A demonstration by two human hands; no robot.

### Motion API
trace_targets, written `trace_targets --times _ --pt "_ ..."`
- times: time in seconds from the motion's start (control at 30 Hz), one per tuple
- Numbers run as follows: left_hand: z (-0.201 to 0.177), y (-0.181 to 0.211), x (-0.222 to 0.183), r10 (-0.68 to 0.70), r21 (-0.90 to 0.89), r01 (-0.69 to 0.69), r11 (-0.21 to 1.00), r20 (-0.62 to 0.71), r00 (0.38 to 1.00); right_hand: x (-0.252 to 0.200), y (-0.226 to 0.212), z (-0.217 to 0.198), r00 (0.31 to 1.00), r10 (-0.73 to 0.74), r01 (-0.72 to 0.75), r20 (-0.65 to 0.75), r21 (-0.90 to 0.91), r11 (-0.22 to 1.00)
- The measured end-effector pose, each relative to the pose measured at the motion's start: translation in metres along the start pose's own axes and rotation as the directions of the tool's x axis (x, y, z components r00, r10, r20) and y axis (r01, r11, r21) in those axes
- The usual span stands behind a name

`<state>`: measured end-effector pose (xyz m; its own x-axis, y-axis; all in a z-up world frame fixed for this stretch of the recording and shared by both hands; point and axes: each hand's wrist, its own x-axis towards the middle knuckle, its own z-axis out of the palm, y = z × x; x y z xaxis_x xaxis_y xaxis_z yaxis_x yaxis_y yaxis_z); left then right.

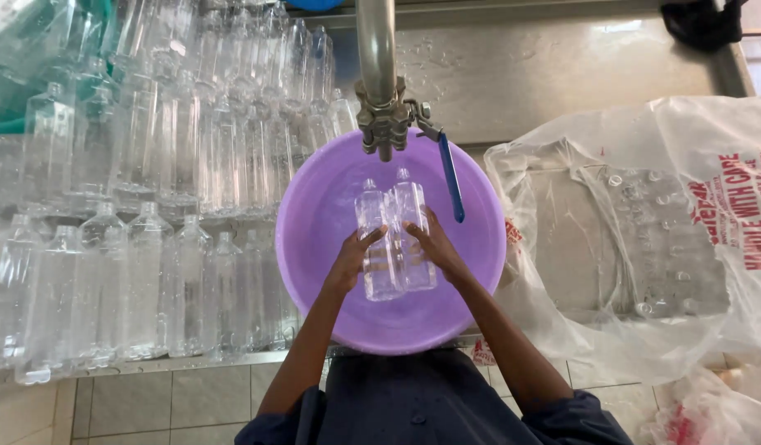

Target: Rinsing clear plastic bottles in a basin of water and placing them into bags

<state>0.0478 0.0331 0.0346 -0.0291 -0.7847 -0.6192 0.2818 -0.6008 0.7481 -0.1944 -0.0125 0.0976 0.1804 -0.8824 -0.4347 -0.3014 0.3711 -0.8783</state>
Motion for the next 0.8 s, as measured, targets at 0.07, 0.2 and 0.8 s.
trace_targets --times 0.07,0.2,0.8 --pt "-0.011 -0.028 0.008 -0.026 -0.063 0.025 0.998 -0.006 1.0 -0.011 0.009 -0.01 0.993 0.104 -0.112 0.053 0.188 0.976" --pt "0.046 0.062 -0.101 -0.025 -0.145 0.028 0.989 0.019 0.999 -0.088 -0.044 -0.013 0.99 0.123 -0.14 0.07 0.376 0.916" --pt "0.107 0.084 -0.189 -0.07 -0.328 0.036 0.944 -0.094 0.993 -0.143 -0.025 -0.05 0.966 -0.228 0.251 0.118 -0.248 0.936"
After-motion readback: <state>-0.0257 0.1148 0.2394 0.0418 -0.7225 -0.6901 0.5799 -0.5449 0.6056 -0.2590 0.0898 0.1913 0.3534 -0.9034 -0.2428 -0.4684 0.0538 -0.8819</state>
